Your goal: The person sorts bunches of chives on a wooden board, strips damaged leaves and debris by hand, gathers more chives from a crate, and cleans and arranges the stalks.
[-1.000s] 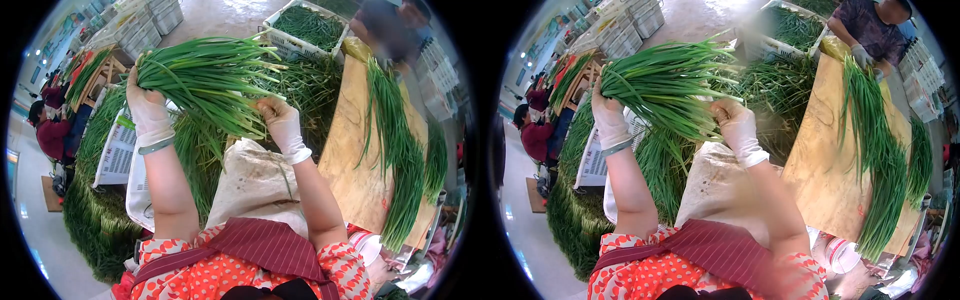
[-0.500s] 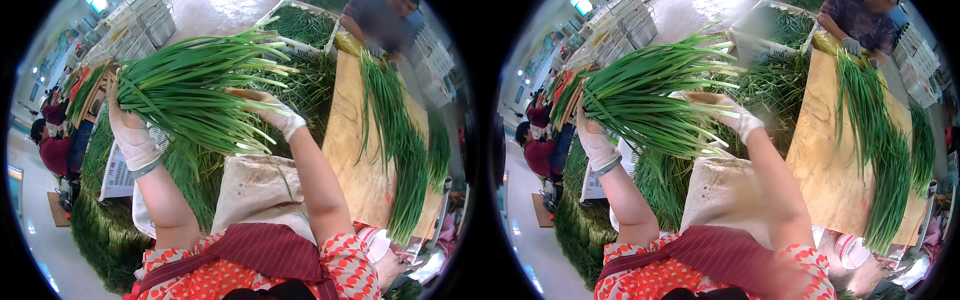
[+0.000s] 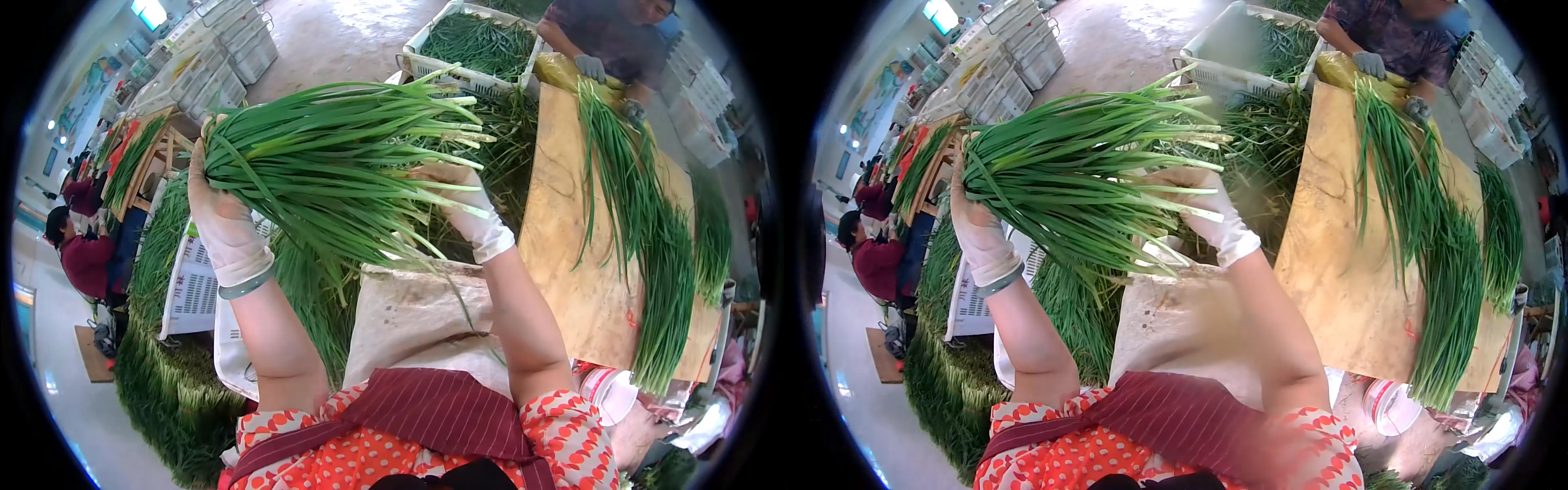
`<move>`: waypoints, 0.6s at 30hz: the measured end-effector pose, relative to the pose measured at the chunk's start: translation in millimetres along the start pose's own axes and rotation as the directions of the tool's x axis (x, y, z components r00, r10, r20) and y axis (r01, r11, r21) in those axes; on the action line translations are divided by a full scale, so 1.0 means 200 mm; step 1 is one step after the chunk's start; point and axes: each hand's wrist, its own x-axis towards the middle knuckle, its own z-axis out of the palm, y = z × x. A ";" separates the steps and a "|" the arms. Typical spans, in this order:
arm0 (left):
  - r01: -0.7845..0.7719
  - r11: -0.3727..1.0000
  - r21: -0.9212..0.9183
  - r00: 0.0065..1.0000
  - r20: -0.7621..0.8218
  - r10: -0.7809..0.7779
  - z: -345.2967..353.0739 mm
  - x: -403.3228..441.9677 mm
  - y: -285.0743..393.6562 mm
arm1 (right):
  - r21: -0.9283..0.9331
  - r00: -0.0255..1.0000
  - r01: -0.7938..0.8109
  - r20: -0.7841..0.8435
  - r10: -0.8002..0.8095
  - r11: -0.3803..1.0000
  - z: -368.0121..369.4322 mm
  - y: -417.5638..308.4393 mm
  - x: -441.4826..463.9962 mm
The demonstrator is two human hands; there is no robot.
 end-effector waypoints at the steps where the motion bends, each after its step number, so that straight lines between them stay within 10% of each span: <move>1: 0.001 1.000 0.000 1.000 0.002 -0.001 -0.01 0.00 0.00 | -0.097 1.000 0.021 -0.014 -0.023 0.995 -0.03 -0.03 -0.02; 4: -0.174 0.915 0.364 0.984 0.110 0.143 -0.06 0.02 0.00 | 0.056 0.973 -0.093 -0.208 0.103 0.994 -0.18 0.07 -0.08; 6: 0.227 0.955 -0.192 0.900 0.415 -0.130 -0.14 0.07 0.06 | 0.077 0.859 -0.267 -0.433 0.274 0.961 -0.34 0.21 -0.11; 10: 0.235 0.956 -0.176 0.905 0.399 -0.149 -0.16 0.08 0.08 | 0.030 0.762 -0.357 -0.569 0.309 0.934 -0.55 0.36 -0.13; 12: 0.234 0.948 -0.213 0.939 0.303 -0.164 -0.16 0.09 0.09 | -0.635 0.833 0.000 -0.428 -0.351 0.773 -0.41 0.14 -0.08; 18: 0.295 0.908 -0.297 0.936 0.281 -0.212 -0.11 0.06 0.09 | 0.006 0.964 -0.163 -0.215 0.160 0.987 -0.14 -0.18 0.17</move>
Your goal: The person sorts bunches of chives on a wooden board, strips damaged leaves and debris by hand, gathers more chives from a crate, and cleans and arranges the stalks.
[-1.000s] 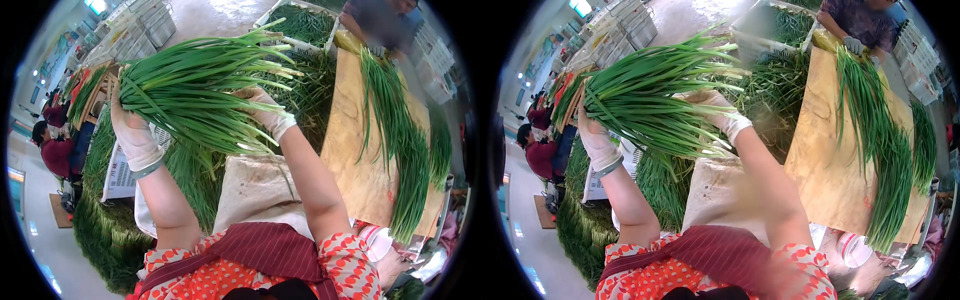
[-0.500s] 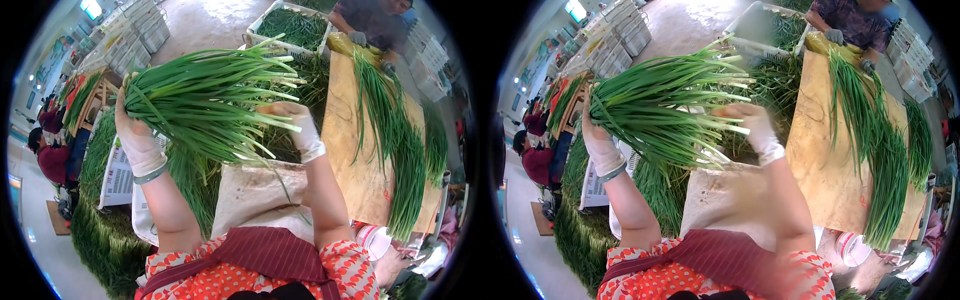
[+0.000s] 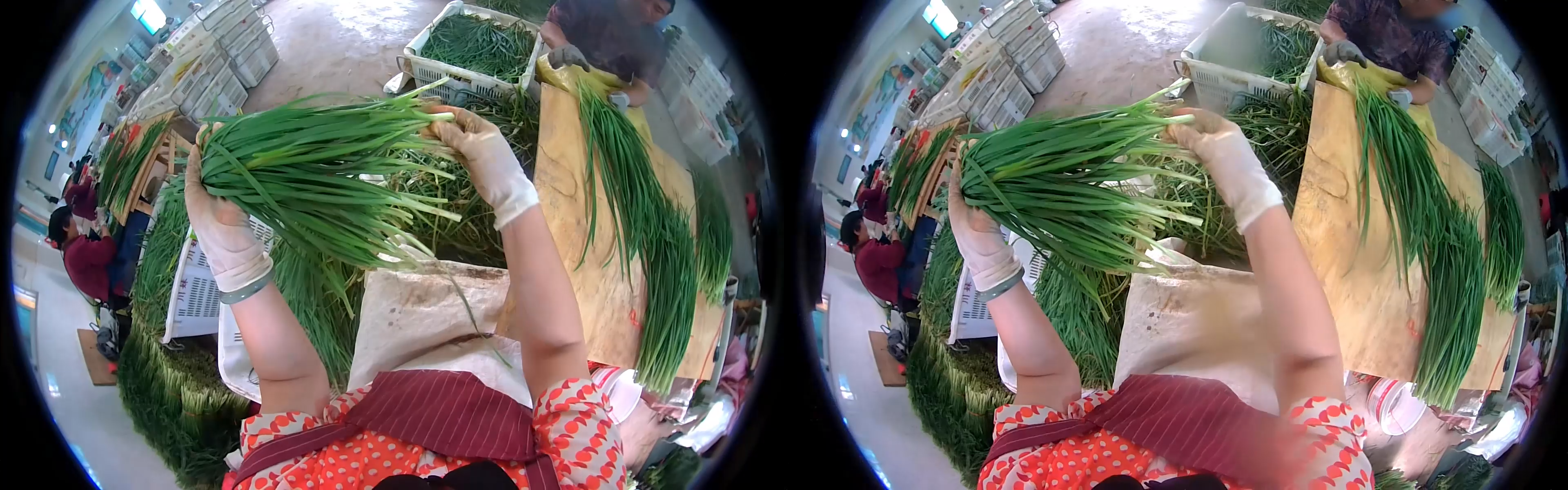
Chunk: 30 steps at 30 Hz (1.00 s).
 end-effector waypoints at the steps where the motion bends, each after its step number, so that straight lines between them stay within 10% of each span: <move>1: 0.003 1.000 0.003 1.000 -0.001 -0.003 -0.01 0.00 0.02 | 0.200 0.995 0.036 0.086 -0.054 0.979 0.00 0.01 0.03; 4: -0.084 0.972 0.221 0.996 0.050 0.074 0.01 0.00 0.02 | 0.669 0.963 0.073 0.147 -0.227 0.740 0.01 -0.08 -0.02; 6: -0.259 0.833 0.489 0.838 -0.315 0.446 0.12 0.00 -0.08 | 0.534 0.980 0.111 0.081 -0.182 0.838 0.02 -0.09 -0.02; 12: -0.133 0.934 0.331 0.984 -0.067 0.163 0.00 -0.02 -0.01 | 0.270 0.979 0.176 -0.145 -0.141 0.947 0.07 -0.06 -0.03; 18: -0.078 0.964 0.252 0.989 -0.104 0.107 -0.02 0.00 -0.06 | 0.097 0.923 0.359 0.113 -0.368 0.928 0.17 0.00 -0.04; 21: -0.088 0.953 0.288 0.967 -0.205 0.151 -0.03 0.00 -0.07 | -0.414 0.762 0.628 0.158 -0.628 0.659 0.13 0.10 0.03; 28: -0.062 0.978 0.197 0.980 -0.172 0.097 -0.07 0.00 -0.05 | -0.529 0.817 0.502 0.032 -0.575 0.684 0.03 0.17 -0.04; 30: -0.218 0.872 0.438 0.906 -0.241 0.348 -0.06 0.00 -0.07 | -0.535 0.800 0.519 0.027 -0.600 0.667 0.02 0.22 -0.06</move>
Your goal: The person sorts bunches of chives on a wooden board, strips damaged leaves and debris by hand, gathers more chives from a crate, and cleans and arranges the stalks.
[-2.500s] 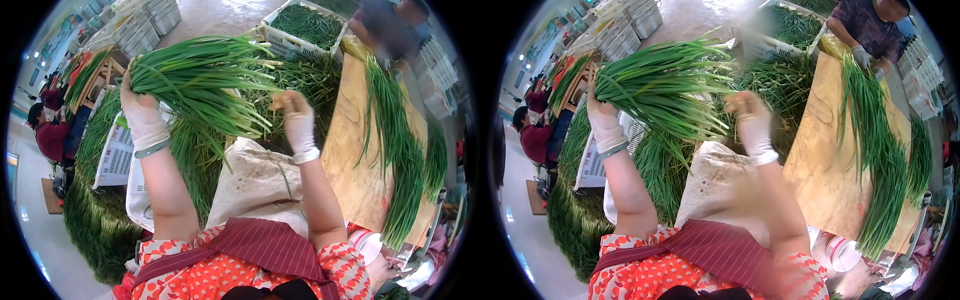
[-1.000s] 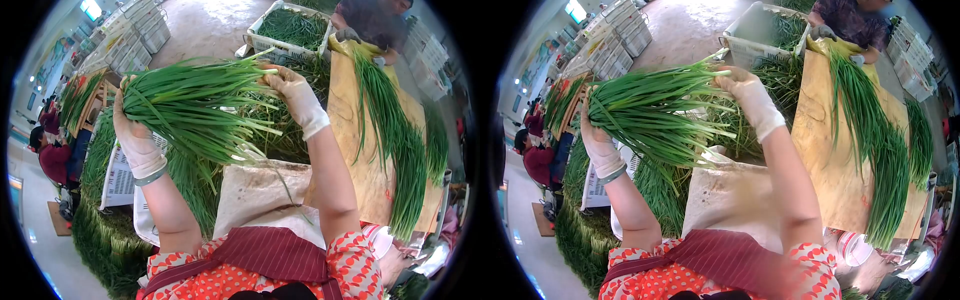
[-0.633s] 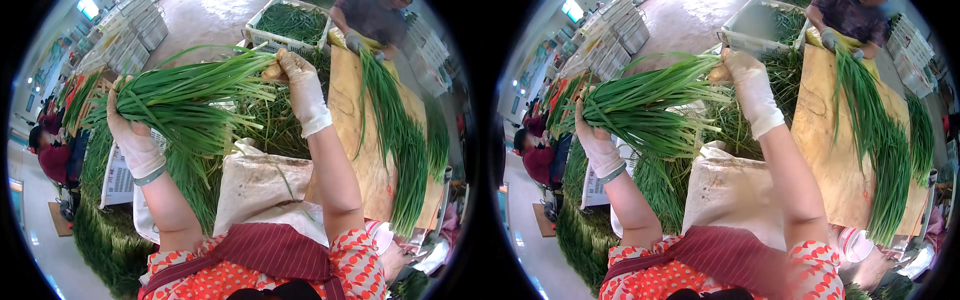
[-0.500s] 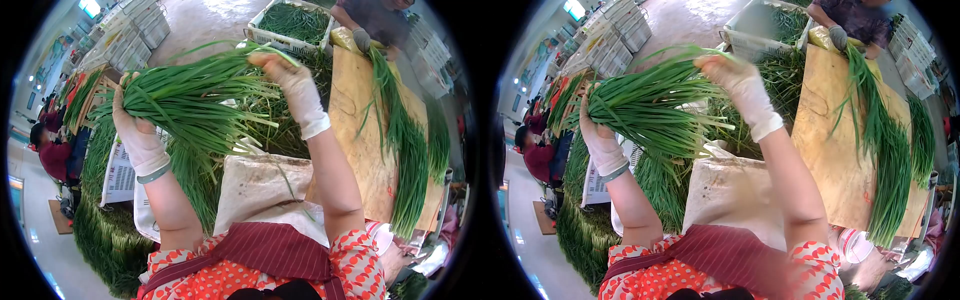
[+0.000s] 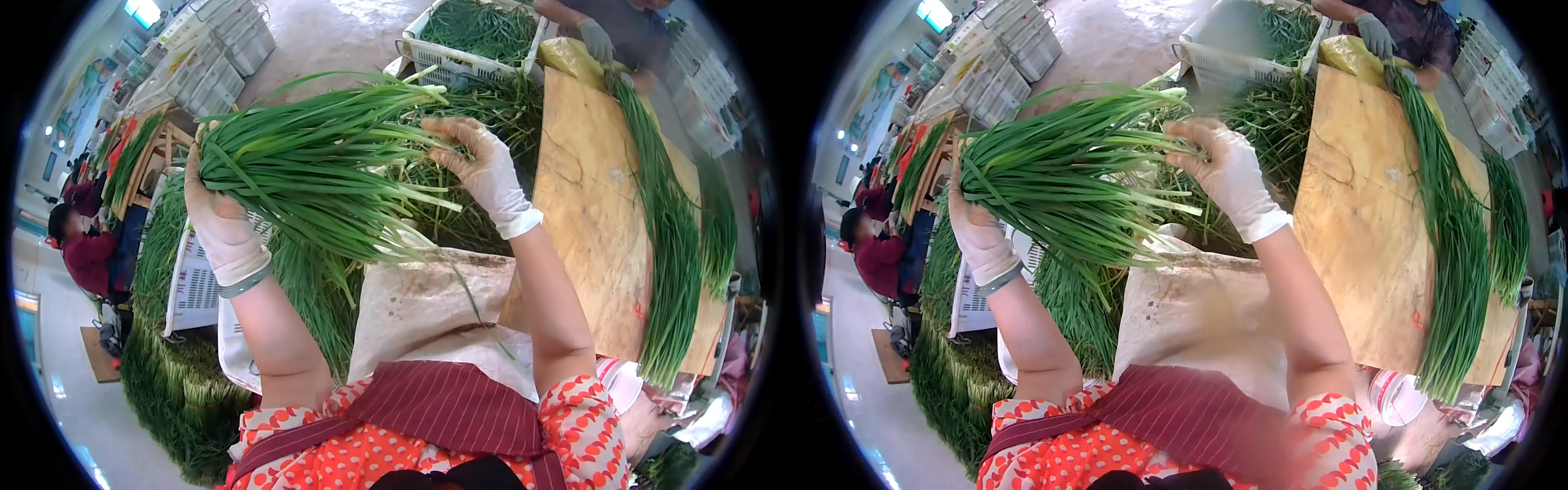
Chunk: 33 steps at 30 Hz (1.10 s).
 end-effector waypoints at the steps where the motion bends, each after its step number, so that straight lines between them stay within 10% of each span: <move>1: 0.005 1.000 0.002 1.000 -0.001 -0.005 0.02 -0.01 0.00 | -0.001 0.998 -0.046 0.031 0.046 0.999 0.00 0.01 -0.02; 7: -0.003 0.999 0.047 0.998 -0.064 0.006 -0.04 0.03 0.03 | -0.132 0.992 0.024 -0.123 -0.041 0.991 -0.02 -0.02 -0.05; 14: 0.300 0.934 -0.193 0.935 0.253 -0.247 -0.17 0.05 0.08 | 0.040 0.963 0.052 0.262 -0.061 0.998 -0.05 -0.03 -0.04; 17: 0.279 0.938 -0.205 0.948 0.217 -0.235 -0.20 0.07 0.09 | 0.587 0.962 -0.223 0.261 0.079 0.778 -0.05 -0.15 -0.06; 21: 0.252 0.948 -0.194 0.960 0.174 -0.220 -0.21 0.06 0.10 | 0.772 0.952 -0.298 0.288 0.109 0.561 0.05 -0.22 -0.05; 24: 0.247 0.949 -0.198 0.959 0.192 -0.209 -0.18 0.02 0.10 | 0.657 0.928 -0.352 0.340 0.154 0.667 0.00 -0.21 -0.02; 28: 0.271 0.921 -0.278 0.954 0.201 -0.220 -0.23 0.03 0.13 | 0.645 0.868 -0.170 -0.260 0.423 0.745 -0.17 -0.08 0.02; 29: 0.267 0.924 -0.273 0.954 0.212 -0.213 -0.24 0.03 0.14 | 0.816 0.763 -0.102 -0.302 0.571 0.569 -0.24 0.06 0.01; 33: 0.235 0.937 -0.257 0.963 0.191 -0.189 -0.27 0.05 0.16 | 0.653 0.679 -0.235 -0.420 0.602 0.720 -0.33 0.39 -0.05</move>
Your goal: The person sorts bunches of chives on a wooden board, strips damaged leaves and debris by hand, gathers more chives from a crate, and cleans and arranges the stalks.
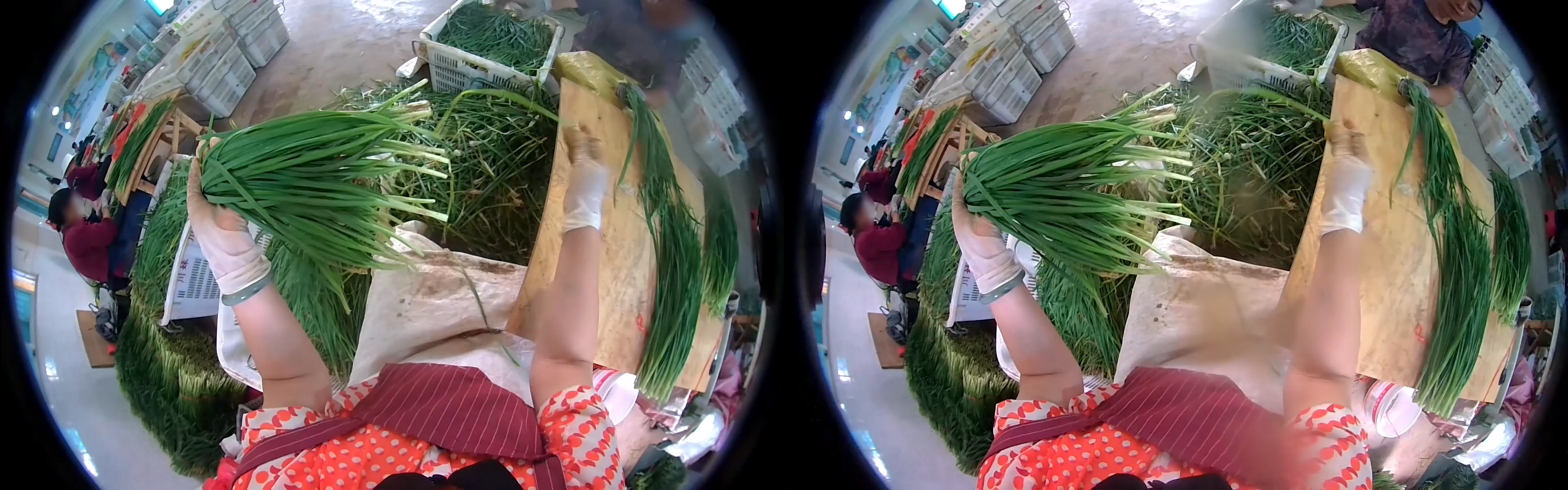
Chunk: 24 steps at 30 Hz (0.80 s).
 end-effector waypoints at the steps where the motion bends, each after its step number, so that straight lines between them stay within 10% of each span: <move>1: 0.000 1.000 -0.003 1.000 0.000 0.000 0.00 0.00 -0.01 | -0.405 0.994 0.095 0.085 -0.066 0.909 0.01 0.05 -0.02; 2: -0.002 1.000 -0.007 1.000 0.012 0.002 0.02 -0.01 -0.02 | -0.728 0.978 0.201 0.188 -0.091 0.656 0.01 0.10 -0.02; 5: -0.008 1.000 0.026 0.999 0.034 0.007 0.02 -0.01 -0.06 | -0.442 0.856 0.335 0.512 -0.073 0.832 0.39 -0.10 -0.27; 8: 0.009 0.999 0.047 0.999 0.040 -0.011 0.05 -0.02 -0.08 | -0.252 0.563 0.715 0.761 -0.323 0.652 0.64 -0.08 -0.35; 12: 0.039 0.999 0.020 0.997 0.065 -0.040 0.03 -0.01 -0.04 | -0.377 0.734 0.450 0.673 -0.094 0.810 0.65 -0.09 -0.47; 14: 0.032 0.999 -0.008 0.988 0.151 -0.030 0.01 -0.01 -0.04 | -0.154 0.562 0.713 0.709 -0.427 0.684 0.60 -0.13 -0.57; 18: -0.016 0.994 -0.107 0.988 0.150 0.032 0.06 -0.02 -0.06 | -0.084 0.319 0.705 0.925 -0.209 0.704 0.44 -0.16 -0.66; 20: 0.000 0.992 -0.126 0.986 0.164 0.020 0.09 -0.04 -0.07 | -0.187 0.715 0.026 0.690 0.113 0.982 0.42 -0.12 -0.61; 21: 0.020 0.990 -0.143 0.983 0.183 0.007 0.10 -0.05 -0.07 | -0.148 0.823 -0.037 0.556 0.115 0.988 0.46 -0.12 -0.53; 24: 0.147 0.958 -0.247 0.954 0.290 -0.072 0.10 -0.04 -0.07 | -0.185 0.799 -0.330 0.467 0.378 0.926 0.52 -0.08 -0.30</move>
